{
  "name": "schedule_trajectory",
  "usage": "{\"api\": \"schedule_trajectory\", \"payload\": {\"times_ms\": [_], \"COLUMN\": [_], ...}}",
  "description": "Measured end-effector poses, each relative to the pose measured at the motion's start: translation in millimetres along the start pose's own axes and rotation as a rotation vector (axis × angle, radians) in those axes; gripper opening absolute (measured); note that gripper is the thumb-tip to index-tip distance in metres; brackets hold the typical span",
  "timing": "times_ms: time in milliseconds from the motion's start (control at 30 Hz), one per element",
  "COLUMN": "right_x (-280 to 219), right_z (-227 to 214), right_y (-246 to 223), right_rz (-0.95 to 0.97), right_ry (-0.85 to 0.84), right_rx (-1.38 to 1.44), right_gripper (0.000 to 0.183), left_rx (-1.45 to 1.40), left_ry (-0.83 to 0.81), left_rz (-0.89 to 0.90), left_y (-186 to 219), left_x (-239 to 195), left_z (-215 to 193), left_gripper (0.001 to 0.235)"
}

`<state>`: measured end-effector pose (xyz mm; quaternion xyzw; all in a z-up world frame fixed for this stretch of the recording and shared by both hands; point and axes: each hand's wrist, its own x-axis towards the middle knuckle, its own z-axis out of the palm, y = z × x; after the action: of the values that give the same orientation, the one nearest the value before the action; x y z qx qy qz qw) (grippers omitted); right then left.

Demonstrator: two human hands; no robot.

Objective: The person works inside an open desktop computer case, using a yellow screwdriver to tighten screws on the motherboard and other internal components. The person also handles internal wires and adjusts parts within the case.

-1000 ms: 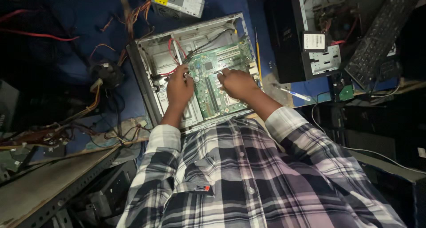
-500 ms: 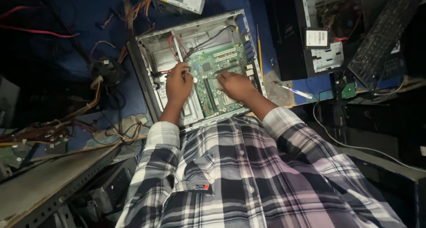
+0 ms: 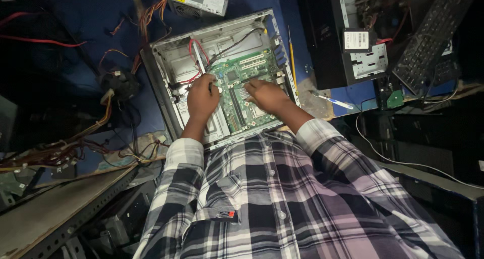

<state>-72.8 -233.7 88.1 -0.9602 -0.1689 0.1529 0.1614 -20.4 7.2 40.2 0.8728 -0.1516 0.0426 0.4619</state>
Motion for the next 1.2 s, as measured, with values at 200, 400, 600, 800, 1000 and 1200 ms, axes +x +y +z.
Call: {"api": "schedule_trajectory", "payload": {"times_ms": [200,400,600,800,1000,1200], "right_x": [1,-2,3,7,5,7], "right_z": [5,13,35,45,36,25], "right_y": [2,4,10,21,24,18], "right_rz": [-0.049,0.0,0.055,0.03,0.049,0.058], "right_ry": [0.087,0.106,0.166,0.124,0.118,0.045], "right_rx": [-0.012,0.076,0.143,0.026,-0.014,-0.01], "right_gripper": [0.045,0.045,0.046,0.047,0.047,0.047], "left_rx": [0.117,0.128,0.194,0.241,0.408,0.467], "left_ry": [-0.007,0.006,-0.065,-0.057,-0.163,-0.255], "left_rz": [-0.066,-0.034,-0.053,-0.099,-0.188,-0.159], "left_y": [2,0,0,9,8,3], "left_x": [-2,-2,-1,1,8,9], "left_z": [1,3,6,1,3,5], "left_gripper": [0.021,0.02,0.022,0.025,0.033,0.037]}}
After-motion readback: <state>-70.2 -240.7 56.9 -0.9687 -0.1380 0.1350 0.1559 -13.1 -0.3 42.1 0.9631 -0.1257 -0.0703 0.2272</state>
